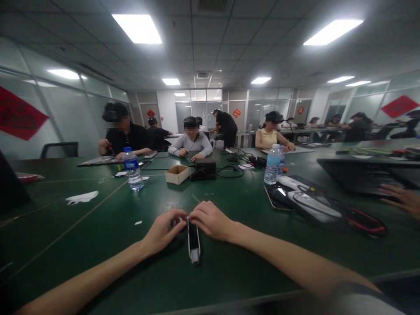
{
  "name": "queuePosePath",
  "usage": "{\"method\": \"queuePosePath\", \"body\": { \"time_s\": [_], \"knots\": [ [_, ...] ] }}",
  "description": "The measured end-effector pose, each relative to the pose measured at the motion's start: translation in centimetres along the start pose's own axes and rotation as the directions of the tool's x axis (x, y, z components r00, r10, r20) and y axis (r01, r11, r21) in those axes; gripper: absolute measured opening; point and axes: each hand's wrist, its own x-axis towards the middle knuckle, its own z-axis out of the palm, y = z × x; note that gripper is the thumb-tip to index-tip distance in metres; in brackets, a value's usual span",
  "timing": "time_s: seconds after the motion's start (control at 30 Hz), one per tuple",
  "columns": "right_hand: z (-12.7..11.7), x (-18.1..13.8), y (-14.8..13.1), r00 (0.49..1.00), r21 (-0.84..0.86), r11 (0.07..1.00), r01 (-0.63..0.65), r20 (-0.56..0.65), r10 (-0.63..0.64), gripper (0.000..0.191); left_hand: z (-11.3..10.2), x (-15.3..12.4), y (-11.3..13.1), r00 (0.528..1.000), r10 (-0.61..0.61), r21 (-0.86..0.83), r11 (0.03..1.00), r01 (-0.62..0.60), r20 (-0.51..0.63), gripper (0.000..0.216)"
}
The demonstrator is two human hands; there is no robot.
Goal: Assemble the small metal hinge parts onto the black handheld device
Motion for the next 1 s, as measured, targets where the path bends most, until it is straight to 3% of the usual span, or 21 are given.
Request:
{"method": "queuePosePath", "body": {
  "time_s": [0.47, 0.67, 0.8, 1.0],
  "knots": [
    [0.1, 0.0, -0.6, 0.996, 0.008, 0.997, 0.083, -0.026, -0.083, 0.025, 0.2, -0.3, 0.2, 1.0, -0.001, -0.175, 0.985, 0.006, 0.03, 0.023],
    [0.2, -0.4, 0.5, 0.997, -0.041, 0.997, 0.064, -0.046, -0.066, 0.02, 0.0, 0.0, -0.9, 0.999, 0.039, -0.057, 0.998, -0.037, 0.023, 0.024],
    [0.1, -0.7, 1.9, 0.999, -0.068, 0.998, -0.005, -0.04, 0.003, 0.015, -0.6, 0.3, -2.2, 0.998, 0.068, 0.085, 0.994, -0.069, 0.019, 0.013],
    [0.2, -0.9, 3.0, 0.987, -0.047, 0.99, -0.136, 0.078, 0.139, 0.012, -1.0, 0.7, -3.3, 0.999, -0.03, 0.174, 0.984, 0.027, 0.018, 0.012]
  ]
}}
